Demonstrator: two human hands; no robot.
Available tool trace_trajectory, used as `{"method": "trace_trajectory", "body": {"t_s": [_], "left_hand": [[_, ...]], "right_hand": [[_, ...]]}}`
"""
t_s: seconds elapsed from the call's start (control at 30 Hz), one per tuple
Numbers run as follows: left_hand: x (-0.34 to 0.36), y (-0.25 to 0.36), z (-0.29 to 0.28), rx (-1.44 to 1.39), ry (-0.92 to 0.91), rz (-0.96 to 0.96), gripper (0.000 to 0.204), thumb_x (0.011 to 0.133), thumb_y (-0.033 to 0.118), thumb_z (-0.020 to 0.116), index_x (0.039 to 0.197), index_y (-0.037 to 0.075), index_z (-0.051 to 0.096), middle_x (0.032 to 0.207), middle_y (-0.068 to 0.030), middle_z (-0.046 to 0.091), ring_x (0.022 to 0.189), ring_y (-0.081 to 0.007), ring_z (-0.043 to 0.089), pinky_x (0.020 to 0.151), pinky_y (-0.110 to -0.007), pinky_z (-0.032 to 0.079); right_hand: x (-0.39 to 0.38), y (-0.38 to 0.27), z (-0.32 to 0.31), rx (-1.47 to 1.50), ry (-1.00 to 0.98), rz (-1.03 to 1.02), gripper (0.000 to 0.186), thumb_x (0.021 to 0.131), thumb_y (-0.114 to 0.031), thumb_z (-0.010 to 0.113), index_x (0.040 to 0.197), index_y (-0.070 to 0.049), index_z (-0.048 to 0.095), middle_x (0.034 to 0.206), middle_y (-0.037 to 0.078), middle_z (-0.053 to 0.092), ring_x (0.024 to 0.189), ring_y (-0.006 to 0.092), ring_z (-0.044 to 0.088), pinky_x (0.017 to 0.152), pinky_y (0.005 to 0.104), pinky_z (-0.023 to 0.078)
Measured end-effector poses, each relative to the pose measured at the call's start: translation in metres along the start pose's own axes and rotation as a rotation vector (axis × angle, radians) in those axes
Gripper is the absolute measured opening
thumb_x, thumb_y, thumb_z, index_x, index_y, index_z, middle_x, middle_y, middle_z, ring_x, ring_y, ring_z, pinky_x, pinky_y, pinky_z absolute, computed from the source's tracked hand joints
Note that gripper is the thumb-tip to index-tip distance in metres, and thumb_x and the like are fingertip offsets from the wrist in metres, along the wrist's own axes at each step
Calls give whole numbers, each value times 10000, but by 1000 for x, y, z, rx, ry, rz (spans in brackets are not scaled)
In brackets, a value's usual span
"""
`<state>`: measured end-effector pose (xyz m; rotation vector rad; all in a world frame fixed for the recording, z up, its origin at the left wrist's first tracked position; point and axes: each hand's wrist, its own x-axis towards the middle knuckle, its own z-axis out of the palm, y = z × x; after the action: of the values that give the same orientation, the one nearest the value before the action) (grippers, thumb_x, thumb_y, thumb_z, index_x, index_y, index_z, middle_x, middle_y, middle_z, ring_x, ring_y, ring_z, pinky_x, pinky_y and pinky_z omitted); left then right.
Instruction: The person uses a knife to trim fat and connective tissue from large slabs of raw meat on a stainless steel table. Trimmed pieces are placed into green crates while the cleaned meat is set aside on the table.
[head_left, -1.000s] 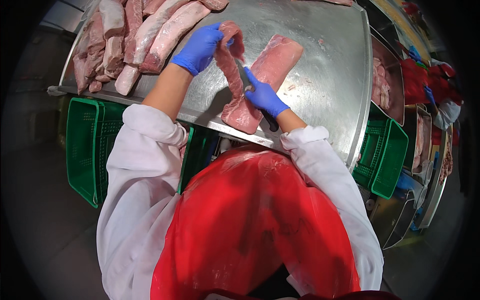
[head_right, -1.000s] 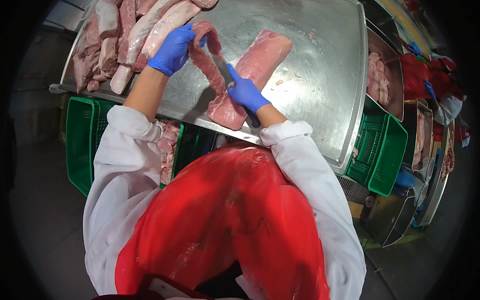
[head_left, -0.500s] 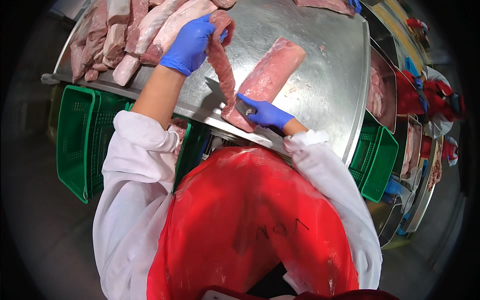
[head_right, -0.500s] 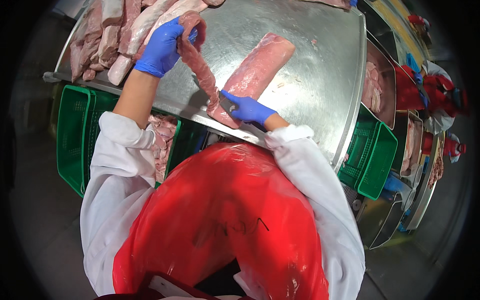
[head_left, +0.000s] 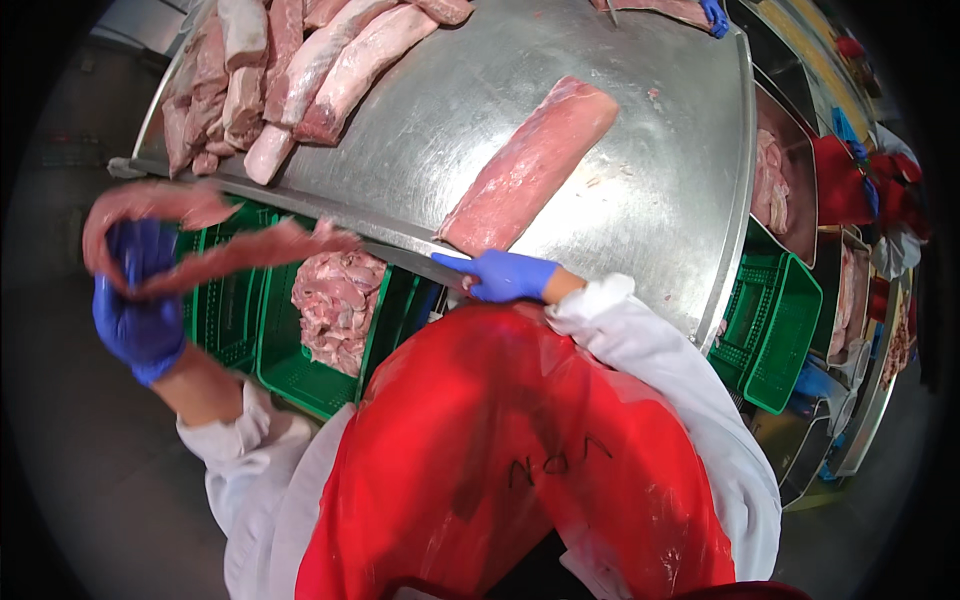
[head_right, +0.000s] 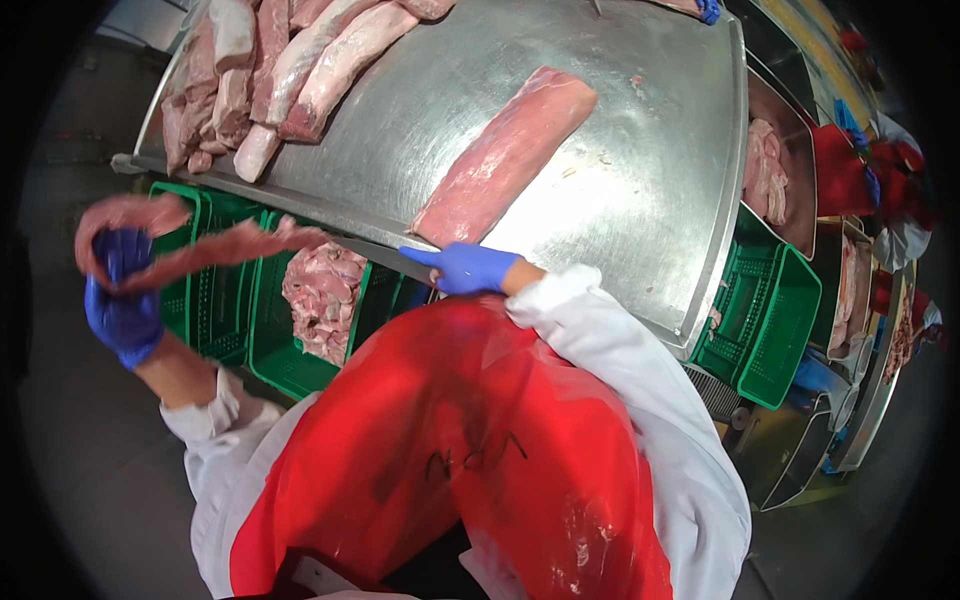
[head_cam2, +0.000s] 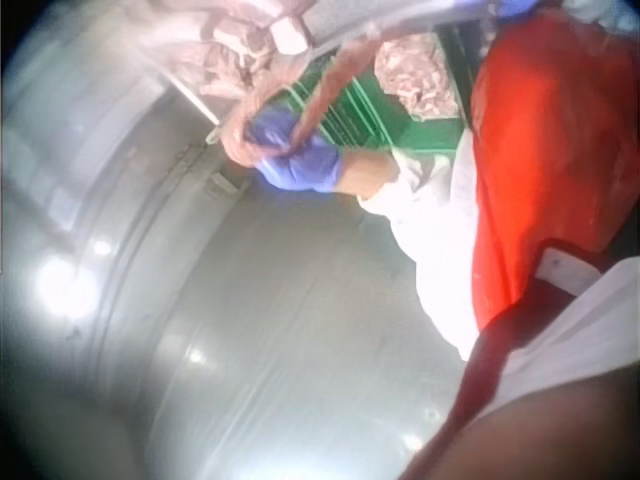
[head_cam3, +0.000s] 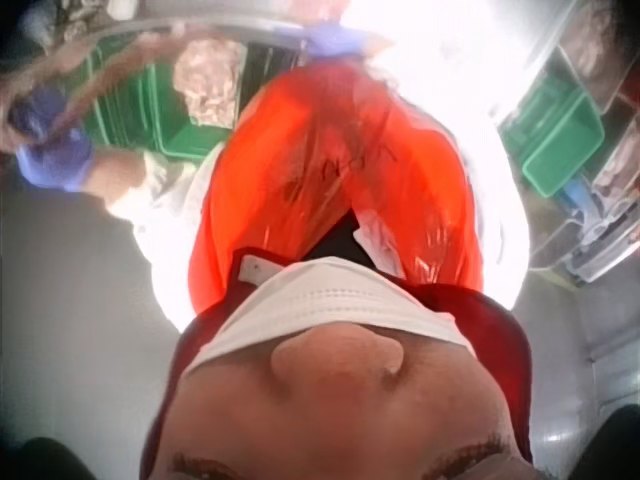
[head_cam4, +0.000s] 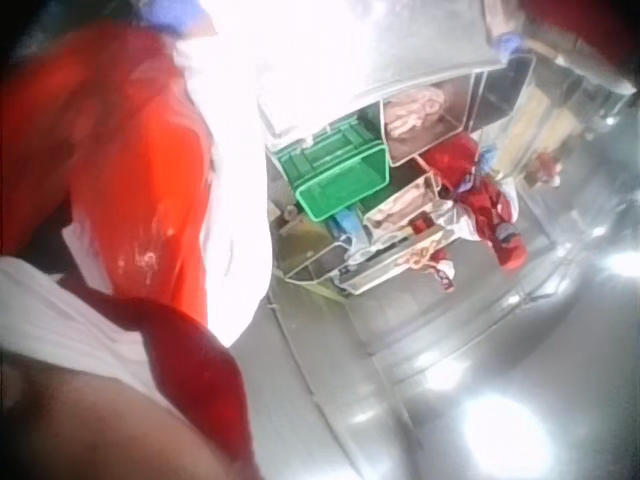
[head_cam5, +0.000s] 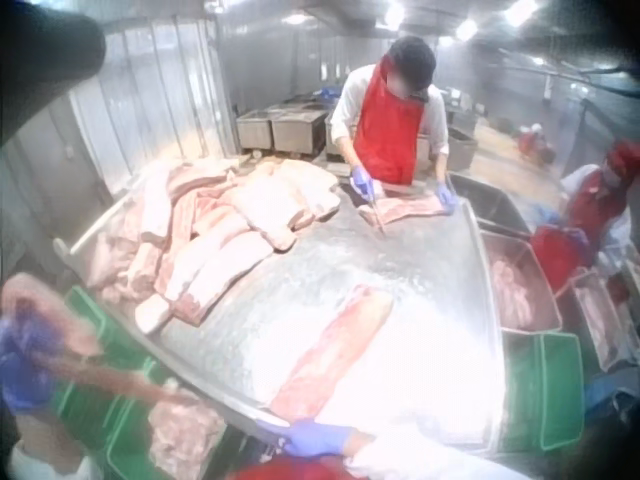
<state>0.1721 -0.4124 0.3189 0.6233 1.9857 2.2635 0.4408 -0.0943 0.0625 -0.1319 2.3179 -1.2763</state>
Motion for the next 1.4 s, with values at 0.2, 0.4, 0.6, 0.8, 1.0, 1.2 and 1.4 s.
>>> {"method": "trace_trajectory", "body": {"t_s": [0.2,0.4,0.6,0.8,1.0,1.2,1.4], "left_hand": [[-33,-85,-46,508,-198,-286,239,937,240,501,889,28,602,913,-151,649,831,-261,647,761,-413,538],[-110,-274,59,950,-356,74,619,736,292,793,1220,-11,553,1147,-227,601,1033,-380,596,924,-435,481],[-170,-311,258,1055,-763,102,1099,610,525,804,1430,-12,308,1400,-274,418,1275,-455,421,1076,-536,336],[-167,-304,313,1216,-628,41,1115,606,546,801,1432,-13,302,1391,-227,410,1255,-413,432,1048,-534,333],[-168,-328,388,1226,-527,-44,1144,622,577,773,1459,-9,257,1442,-232,365,1294,-423,395,1062,-541,319],[-178,-365,408,853,-818,70,1322,666,585,777,1535,-23,-11,1572,-291,118,1456,-446,154,1197,-483,167],[-168,-366,330,161,-563,-247,945,866,62,707,1538,11,45,1468,-204,338,1284,-287,445,1022,-356,441]], "right_hand": [[-144,65,-4,345,633,181,758,898,-154,585,1567,-225,235,890,107,674,716,180,620,721,345,530],[-200,122,20,477,1015,214,814,865,-44,609,1571,-217,243,807,4,615,606,68,530,567,247,488],[-232,87,18,657,920,312,808,898,-79,629,1578,-207,213,853,15,614,701,79,534,662,241,494],[-276,77,51,698,1005,439,831,892,-82,631,1577,-255,193,740,46,646,592,102,564,583,270,493],[-292,96,56,594,1141,393,893,906,-71,586,1584,-297,51,763,59,641,554,115,576,519,286,490],[-253,122,18,518,1114,385,893,902,-110,626,1590,-212,65,904,28,642,769,120,585,742,286,510],[-176,122,-12,419,1016,306,837,911,-114,598,1582,-295,131,811,108,659,654,177,597,671,366,522]]}}
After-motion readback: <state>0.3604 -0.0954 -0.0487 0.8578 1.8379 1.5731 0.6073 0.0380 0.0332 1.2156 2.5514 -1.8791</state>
